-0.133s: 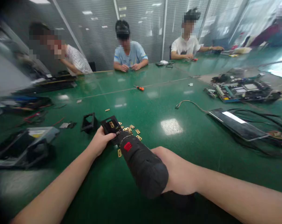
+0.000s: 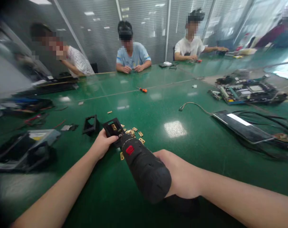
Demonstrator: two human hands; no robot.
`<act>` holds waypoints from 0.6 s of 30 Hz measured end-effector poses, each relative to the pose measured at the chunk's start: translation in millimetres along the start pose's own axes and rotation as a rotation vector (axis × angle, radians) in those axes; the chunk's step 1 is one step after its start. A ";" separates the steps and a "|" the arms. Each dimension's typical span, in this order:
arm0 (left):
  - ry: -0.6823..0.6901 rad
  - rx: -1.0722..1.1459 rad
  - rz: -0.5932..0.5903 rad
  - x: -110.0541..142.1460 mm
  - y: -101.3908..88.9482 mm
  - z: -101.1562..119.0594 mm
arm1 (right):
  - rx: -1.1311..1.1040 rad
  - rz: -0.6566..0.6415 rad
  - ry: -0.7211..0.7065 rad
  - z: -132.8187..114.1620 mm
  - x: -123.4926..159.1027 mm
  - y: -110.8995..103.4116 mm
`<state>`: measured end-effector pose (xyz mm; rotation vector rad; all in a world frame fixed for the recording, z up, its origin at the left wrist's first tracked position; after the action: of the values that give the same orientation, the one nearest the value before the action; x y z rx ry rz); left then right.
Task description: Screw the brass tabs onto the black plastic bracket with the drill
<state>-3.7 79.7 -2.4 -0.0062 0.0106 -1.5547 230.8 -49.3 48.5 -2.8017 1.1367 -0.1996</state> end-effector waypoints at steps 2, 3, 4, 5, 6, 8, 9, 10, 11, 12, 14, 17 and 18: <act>0.007 0.008 -0.003 -0.2 -0.3 0.3 | -0.063 0.003 0.040 0.2 -0.2 0.6; 0.009 0.014 -0.005 -0.2 -0.2 0.8 | -0.077 0.004 0.048 -0.9 -0.1 0.3; 0.010 0.018 -0.005 -0.2 -0.1 1.3 | -0.086 0.000 0.051 -2.4 0.1 0.1; 0.008 0.020 -0.005 -0.1 0.1 1.7 | -0.089 -0.003 0.050 -4.1 0.4 -0.4; 0.005 0.019 -0.005 0.1 0.4 2.0 | -0.091 -0.003 0.046 -5.9 0.8 -1.0; 0.003 0.016 -0.005 0.5 0.9 2.8 | -0.081 -0.006 0.037 -9.0 1.6 -1.7; 0.003 0.018 -0.007 0.6 1.3 2.9 | -0.076 -0.009 0.031 -10.2 1.9 -1.7; 0.004 0.024 -0.009 0.7 1.6 3.0 | -0.079 -0.011 0.025 -11.1 2.0 -1.5; 0.006 0.032 -0.010 0.6 1.7 3.0 | -0.081 -0.012 0.025 -11.3 1.9 -1.1; 0.007 0.036 -0.011 0.5 1.7 2.8 | -0.081 -0.017 0.028 -11.0 1.6 -0.4; 0.009 0.033 -0.010 0.2 1.1 2.0 | -0.091 -0.019 0.030 -9.8 0.8 0.5; 0.010 0.018 -0.008 -0.4 0.1 0.8 | -0.080 -0.006 0.032 -6.7 0.0 -0.7; 0.011 0.019 -0.007 -0.5 -0.2 0.5 | -0.054 -0.013 0.019 -6.8 -0.1 -0.5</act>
<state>-3.9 80.1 -1.9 0.0171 0.0050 -1.5621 230.0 -49.2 55.2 -2.8606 1.1448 -0.2005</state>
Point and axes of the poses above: each hand's wrist, its own x-axis away from the middle knuckle, its own y-axis out of the palm, z = x × y, the point moved 8 cm from there along -x, towards the middle knuckle, and after that the axes turned 10 degrees about x, right-handed, at the moved point
